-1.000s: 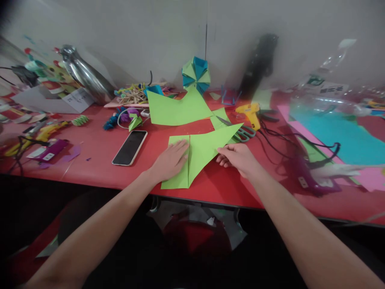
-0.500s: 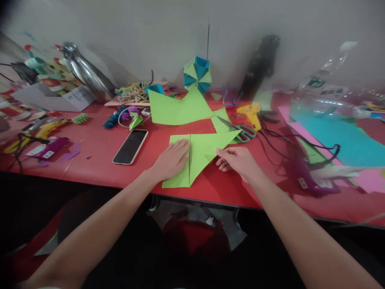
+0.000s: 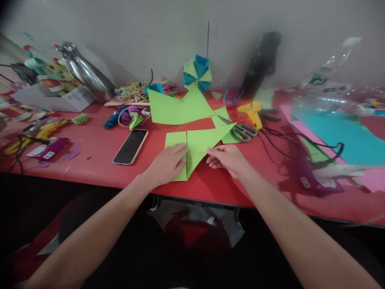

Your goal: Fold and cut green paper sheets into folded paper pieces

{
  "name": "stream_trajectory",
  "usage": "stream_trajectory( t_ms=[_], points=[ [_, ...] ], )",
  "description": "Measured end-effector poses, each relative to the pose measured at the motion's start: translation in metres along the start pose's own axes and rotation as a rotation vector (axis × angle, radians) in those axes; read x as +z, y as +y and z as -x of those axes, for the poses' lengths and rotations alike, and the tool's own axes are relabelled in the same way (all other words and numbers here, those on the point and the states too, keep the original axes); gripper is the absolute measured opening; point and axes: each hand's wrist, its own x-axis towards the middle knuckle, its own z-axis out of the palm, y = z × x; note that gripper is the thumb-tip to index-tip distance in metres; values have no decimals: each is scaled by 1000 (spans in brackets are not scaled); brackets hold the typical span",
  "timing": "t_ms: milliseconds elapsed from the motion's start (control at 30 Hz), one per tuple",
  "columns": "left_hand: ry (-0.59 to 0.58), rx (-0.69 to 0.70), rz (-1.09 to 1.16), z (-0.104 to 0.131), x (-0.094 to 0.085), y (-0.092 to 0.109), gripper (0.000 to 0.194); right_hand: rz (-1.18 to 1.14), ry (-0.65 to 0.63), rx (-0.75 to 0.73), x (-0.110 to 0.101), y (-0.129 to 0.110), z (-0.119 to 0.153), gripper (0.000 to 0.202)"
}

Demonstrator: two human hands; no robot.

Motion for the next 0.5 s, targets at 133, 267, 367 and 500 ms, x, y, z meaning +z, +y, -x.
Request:
stream_trajectory(
  t_ms=[133,267,367,500],
  points=[
    [-89,-13,-8,4,4,-1,55,39,12,-18,7,0,-3,25],
    [-112,-29,-25,2,10,-2,61,128,31,-55,4,4,-3,25],
    [-116,-38,-33,1,13,-2,64,174,40,-67,0,8,0,24],
    [-115,-47,-33,1,14,-2,63,199,60,-74,-4,11,3,26]
  ],
)
